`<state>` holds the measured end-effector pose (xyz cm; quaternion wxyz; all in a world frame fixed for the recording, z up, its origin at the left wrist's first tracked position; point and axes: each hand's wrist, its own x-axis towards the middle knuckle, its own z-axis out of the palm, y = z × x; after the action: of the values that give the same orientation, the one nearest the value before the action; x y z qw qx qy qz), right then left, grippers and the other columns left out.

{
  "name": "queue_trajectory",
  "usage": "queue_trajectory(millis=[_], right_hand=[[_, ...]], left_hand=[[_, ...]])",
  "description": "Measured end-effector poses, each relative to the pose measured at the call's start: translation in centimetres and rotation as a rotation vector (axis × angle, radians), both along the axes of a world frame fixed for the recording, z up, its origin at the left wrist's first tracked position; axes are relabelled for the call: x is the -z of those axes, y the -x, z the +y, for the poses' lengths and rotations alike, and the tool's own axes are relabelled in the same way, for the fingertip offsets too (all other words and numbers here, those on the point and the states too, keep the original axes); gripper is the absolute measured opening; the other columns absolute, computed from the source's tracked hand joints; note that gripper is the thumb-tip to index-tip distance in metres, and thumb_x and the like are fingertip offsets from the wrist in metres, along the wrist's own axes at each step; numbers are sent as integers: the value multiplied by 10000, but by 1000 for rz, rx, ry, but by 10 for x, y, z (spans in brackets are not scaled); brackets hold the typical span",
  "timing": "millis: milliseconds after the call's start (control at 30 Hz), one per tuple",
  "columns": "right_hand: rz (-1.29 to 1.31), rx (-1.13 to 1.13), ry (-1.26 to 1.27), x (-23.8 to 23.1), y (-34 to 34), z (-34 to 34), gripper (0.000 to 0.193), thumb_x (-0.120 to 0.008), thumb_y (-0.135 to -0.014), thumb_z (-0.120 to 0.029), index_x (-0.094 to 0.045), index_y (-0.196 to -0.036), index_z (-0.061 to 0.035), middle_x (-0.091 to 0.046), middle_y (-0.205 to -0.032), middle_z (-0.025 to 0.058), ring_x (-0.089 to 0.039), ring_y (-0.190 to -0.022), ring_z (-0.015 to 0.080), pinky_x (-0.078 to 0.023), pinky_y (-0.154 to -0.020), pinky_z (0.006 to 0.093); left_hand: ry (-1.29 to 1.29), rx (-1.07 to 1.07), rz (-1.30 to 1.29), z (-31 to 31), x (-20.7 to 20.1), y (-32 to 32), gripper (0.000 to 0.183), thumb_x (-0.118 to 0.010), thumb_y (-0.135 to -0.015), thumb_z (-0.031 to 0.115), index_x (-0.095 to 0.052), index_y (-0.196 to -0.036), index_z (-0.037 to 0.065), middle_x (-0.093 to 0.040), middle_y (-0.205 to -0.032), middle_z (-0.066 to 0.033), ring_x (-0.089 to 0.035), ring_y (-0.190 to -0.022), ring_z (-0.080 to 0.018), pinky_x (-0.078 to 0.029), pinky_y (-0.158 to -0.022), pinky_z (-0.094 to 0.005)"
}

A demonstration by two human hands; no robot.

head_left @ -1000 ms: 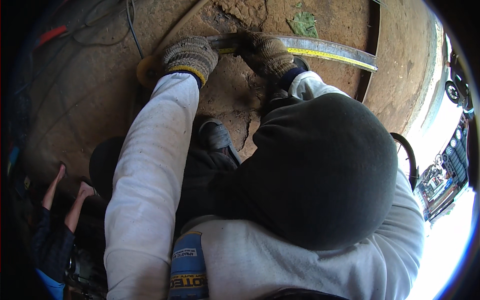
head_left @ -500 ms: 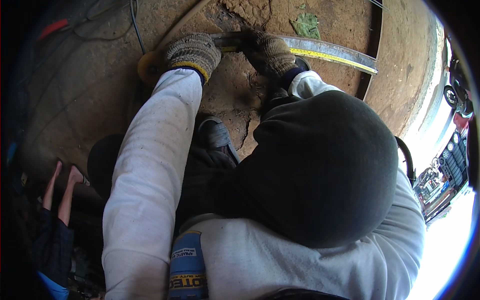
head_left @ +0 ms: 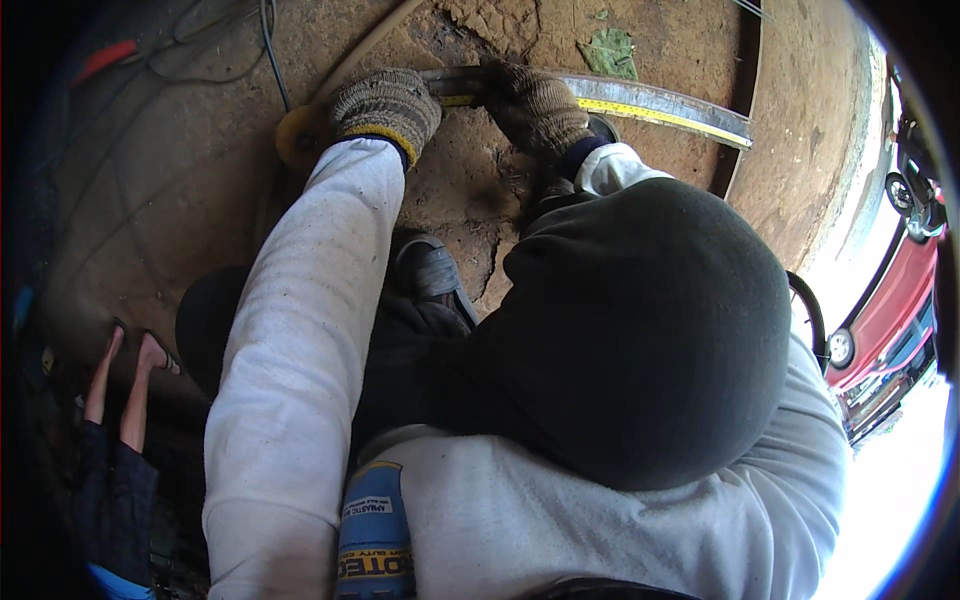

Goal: The person uses a measuring tape to mark lengths on a curved metal bar and then cuts a segment from a metal rod using an angle grinder.

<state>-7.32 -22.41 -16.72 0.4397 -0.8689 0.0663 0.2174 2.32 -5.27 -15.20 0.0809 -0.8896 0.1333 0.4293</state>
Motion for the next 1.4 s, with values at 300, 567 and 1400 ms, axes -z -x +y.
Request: queue_trajectory(millis=[300,567,1400], right_hand=[[-83,28,-5,13,5,1,274,-583,-956,-302,-691,-1173,-174,-709,-1081,180,-661,-1056,379,-527,-883,469],[-190,-117,187,25,12,2,416,-478,-974,-178,-541,-1369,-64,-671,-1118,201,-668,-958,371,-535,-778,451],[-80,-30,32,26,8,4,464,-493,-955,-149,-504,-1414,-82,-615,-1283,207,-625,-1120,362,-496,-907,455]], left_hand=[[8,1,-4,0,5,0,444,-605,-921,434,-668,-1292,198,-662,-1304,-122,-622,-1217,-325,-495,-1035,-460],[8,2,11,-4,1,0,445,-604,-923,434,-671,-1285,184,-668,-1297,-117,-625,-1216,-324,-502,-1029,-461],[21,29,1,2,9,2,427,-576,-943,436,-658,-1306,227,-664,-1299,-114,-622,-1214,-324,-497,-1036,-459]])
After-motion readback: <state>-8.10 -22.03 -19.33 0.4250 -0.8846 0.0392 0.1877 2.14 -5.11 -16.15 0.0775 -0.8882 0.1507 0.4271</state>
